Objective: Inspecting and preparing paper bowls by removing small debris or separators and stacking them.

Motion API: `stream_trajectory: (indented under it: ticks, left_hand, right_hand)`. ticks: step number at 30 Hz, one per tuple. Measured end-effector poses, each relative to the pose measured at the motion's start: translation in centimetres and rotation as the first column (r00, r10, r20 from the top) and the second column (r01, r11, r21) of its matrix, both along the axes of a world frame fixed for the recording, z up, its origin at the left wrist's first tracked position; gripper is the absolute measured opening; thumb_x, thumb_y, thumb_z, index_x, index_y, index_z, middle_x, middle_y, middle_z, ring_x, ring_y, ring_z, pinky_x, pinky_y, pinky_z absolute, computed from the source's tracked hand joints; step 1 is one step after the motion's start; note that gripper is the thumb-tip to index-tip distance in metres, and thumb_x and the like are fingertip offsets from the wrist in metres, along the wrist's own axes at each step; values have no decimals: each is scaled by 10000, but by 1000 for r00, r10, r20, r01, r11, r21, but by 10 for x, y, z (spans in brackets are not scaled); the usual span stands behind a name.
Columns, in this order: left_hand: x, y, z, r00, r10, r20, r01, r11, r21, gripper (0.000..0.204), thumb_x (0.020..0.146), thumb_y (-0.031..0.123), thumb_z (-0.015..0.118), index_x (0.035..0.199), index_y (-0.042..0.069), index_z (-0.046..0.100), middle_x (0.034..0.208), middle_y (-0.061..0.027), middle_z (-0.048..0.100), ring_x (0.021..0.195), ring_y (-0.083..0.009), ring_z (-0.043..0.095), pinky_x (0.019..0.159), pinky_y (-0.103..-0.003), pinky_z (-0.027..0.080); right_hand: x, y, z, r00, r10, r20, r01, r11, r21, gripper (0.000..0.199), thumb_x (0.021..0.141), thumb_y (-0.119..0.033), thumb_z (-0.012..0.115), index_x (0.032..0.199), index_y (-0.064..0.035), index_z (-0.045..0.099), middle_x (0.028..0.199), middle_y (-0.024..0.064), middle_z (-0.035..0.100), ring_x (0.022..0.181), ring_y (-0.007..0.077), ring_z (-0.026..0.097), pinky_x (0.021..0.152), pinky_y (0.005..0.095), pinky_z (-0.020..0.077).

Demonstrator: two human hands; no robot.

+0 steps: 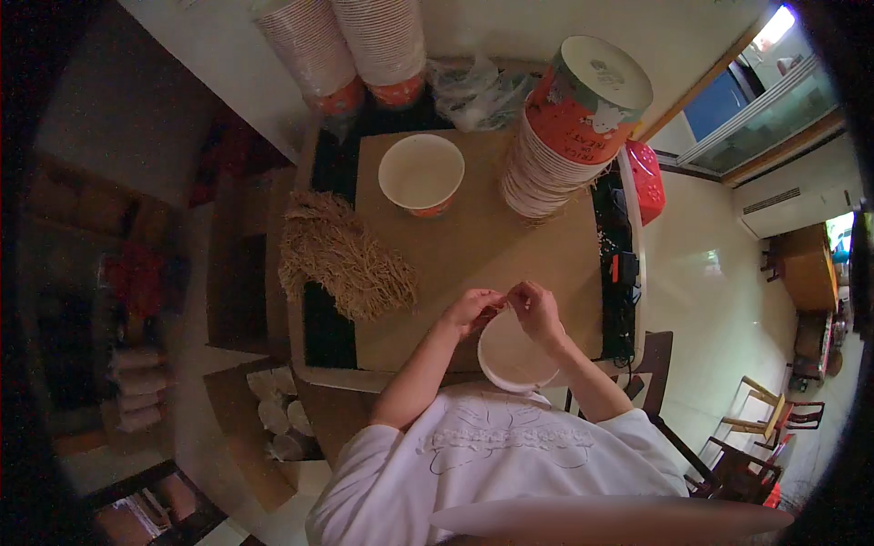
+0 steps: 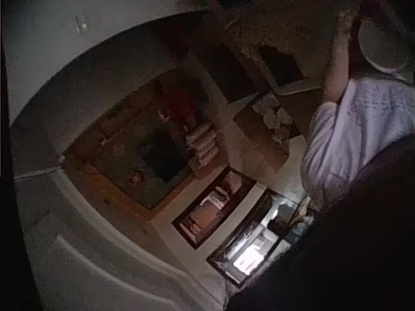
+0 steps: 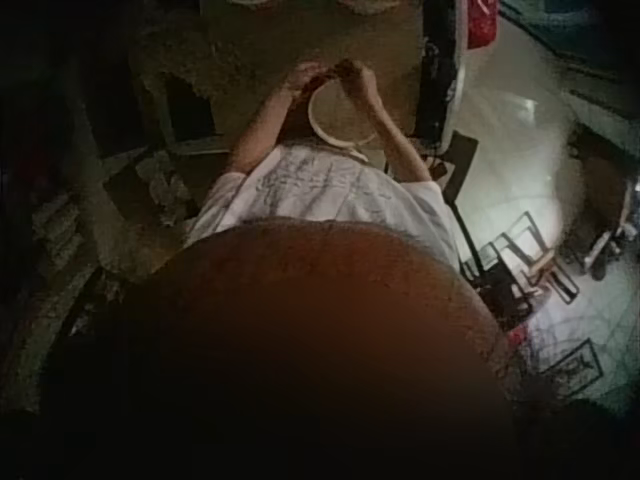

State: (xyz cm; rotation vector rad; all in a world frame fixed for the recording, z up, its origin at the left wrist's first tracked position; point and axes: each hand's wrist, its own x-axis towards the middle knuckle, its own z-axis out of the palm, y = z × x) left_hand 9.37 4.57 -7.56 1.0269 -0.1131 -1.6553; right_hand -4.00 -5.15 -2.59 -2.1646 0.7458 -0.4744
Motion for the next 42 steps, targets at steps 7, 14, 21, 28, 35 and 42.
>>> stream_trajectory:
  ticks: [7, 14, 21, 28, 35, 42]
  left_hand:
    - [0, 4, -6, 996, 9, -93, -10, 1000, -11, 149, 818, 156, 547, 891, 38, 600, 770, -45, 611, 648, -129, 583, 585, -246, 488]
    - [-1, 7, -6, 994, 75, -85, -71, 996, 51, 124, 816, 154, 544, 851, 46, 594, 725, -12, 579, 609, -75, 531, 520, -197, 447]
    - [-2, 6, 5, 996, 75, -41, -72, 995, 65, 103, 799, 131, 571, 856, 56, 612, 647, 24, 554, 487, -47, 457, 451, -168, 381]
    - [-4, 6, 19, 982, 25, 189, -42, 995, 90, 93, 791, 84, 571, 872, 66, 612, 662, 30, 547, 523, -35, 459, 453, -158, 363]
    - [-5, 5, 21, 944, 57, 325, -72, 997, 33, 110, 792, 82, 571, 893, 67, 612, 727, 25, 581, 563, -41, 472, 478, -161, 370]
    - [-11, 8, 5, 766, 138, 627, -59, 988, -144, 145, 781, 59, 575, 909, 29, 636, 744, -12, 630, 586, -65, 528, 519, -209, 430]
  right_hand:
    - [0, 19, 4, 999, -38, 10, 40, 968, -247, 35, 740, -62, 564, 743, -82, 593, 741, 60, 596, 719, 230, 559, 720, 346, 406]
    - [-5, 23, 3, 1000, 2, -12, -6, 958, -288, 87, 727, -92, 586, 811, -102, 608, 804, 49, 596, 801, 228, 549, 803, 372, 365]
    - [-11, 23, 4, 999, 29, -20, -33, 966, -255, 183, 722, -85, 585, 901, -99, 615, 876, 53, 601, 858, 230, 543, 851, 397, 343]
    - [-8, 6, 11, 997, -40, -71, 47, 994, 103, 121, 751, -100, 595, 858, -64, 640, 804, 89, 613, 751, 207, 583, 688, 314, 450]
    - [1, -7, 3, 983, 54, -178, 6, 948, 317, 120, 728, -144, 630, 771, -33, 641, 646, 74, 604, 584, 126, 541, 554, 282, 443]
    - [4, -6, 3, 984, 66, -164, -11, 947, 320, 108, 737, -132, 607, 752, -30, 641, 630, 68, 599, 578, 119, 535, 543, 277, 437]
